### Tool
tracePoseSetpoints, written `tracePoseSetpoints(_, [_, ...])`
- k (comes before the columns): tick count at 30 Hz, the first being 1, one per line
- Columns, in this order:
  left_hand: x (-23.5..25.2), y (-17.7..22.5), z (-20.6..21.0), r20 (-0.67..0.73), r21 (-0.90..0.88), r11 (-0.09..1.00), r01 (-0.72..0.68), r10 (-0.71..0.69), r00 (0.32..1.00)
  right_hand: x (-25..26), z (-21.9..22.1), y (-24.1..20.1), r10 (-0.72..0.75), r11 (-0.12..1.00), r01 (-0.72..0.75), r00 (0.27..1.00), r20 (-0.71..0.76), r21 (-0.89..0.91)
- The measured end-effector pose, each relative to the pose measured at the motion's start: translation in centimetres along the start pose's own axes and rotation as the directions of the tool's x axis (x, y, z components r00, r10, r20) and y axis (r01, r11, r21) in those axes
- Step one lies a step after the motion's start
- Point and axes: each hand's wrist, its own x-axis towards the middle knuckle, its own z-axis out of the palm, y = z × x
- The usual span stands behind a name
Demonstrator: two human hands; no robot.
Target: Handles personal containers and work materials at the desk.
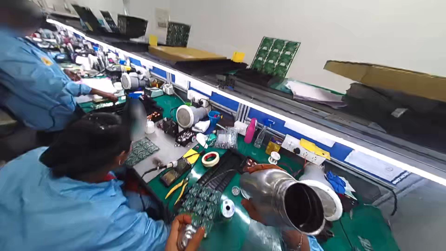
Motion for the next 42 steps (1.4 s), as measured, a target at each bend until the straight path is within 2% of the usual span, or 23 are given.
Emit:
tracePoseSetpoints(4, [-0.3, 1.1, -0.3, -0.156, -0.010, 0.998, -0.068, 0.065, 0.986, -8.3, 1.7, 0.5, 0.282, 0.958, -0.287, 0.946, 0.161, 0.008])
tracePoseSetpoints(7, [0.4, 1.4, -0.5, -0.187, -0.045, 0.985, -0.167, 0.156, 0.970, -11.3, 2.9, -0.7, 0.378, 0.924, -0.380, 0.904, 0.201, -0.028])
tracePoseSetpoints(12, [1.0, 2.5, 0.3, -0.131, -0.131, 0.937, -0.323, 0.307, 0.943, -15.5, 3.9, -1.2, 0.440, 0.896, -0.431, 0.826, 0.354, -0.108])
tracePoseSetpoints(16, [0.6, 2.4, 1.6, -0.023, -0.167, 0.916, -0.364, 0.365, 0.931, -17.6, 4.3, -1.5, 0.475, 0.875, -0.459, 0.758, 0.446, -0.153])
tracePoseSetpoints(21, [-0.4, 1.0, 2.4, 0.085, -0.108, 0.930, -0.353, 0.362, 0.928, -19.2, 4.5, -2.0, 0.533, 0.839, -0.512, 0.710, 0.460, -0.183])
tracePoseSetpoints(26, [-0.7, 0.4, 2.3, 0.162, 0.014, 0.910, -0.415, 0.408, 0.899, -20.1, 4.5, -1.9, 0.563, 0.823, -0.529, 0.708, 0.426, -0.208])
tracePoseSetpoints(31, [-0.5, 0.0, 2.2, 0.180, -0.024, 0.912, -0.409, 0.406, 0.896, -20.2, 4.4, -1.8, 0.573, 0.816, -0.532, 0.697, 0.432, -0.223])
tracePoseSetpoints(33, [-0.6, -0.1, 2.6, 0.107, -0.006, 0.914, -0.406, 0.404, 0.908, -20.0, 4.4, -1.8, 0.570, 0.817, -0.533, 0.690, 0.447, -0.219])
tracePoseSetpoints(36, [-0.9, -0.4, 3.9, -0.099, 0.089, 0.915, -0.394, 0.402, 0.910, -19.8, 4.7, -2.1, 0.579, 0.811, -0.540, 0.678, 0.454, -0.227])
tracePoseSetpoints(38, [-1.0, -0.7, 4.5, -0.184, 0.121, 0.923, -0.366, 0.383, 0.905, -19.8, 5.0, -2.1, 0.596, 0.798, -0.555, 0.667, 0.447, -0.236])
tracePoseSetpoints(40, [-1.0, -0.7, 4.8, -0.208, 0.129, 0.934, -0.332, 0.353, 0.912, -19.9, 5.1, -2.1, 0.608, 0.790, -0.557, 0.659, 0.442, -0.257])
tracePoseSetpoints(42, [-0.8, -0.8, 4.6, -0.168, 0.086, 0.945, -0.315, 0.326, 0.930, -20.1, 5.0, -1.9, 0.616, 0.785, -0.558, 0.650, 0.446, -0.271])
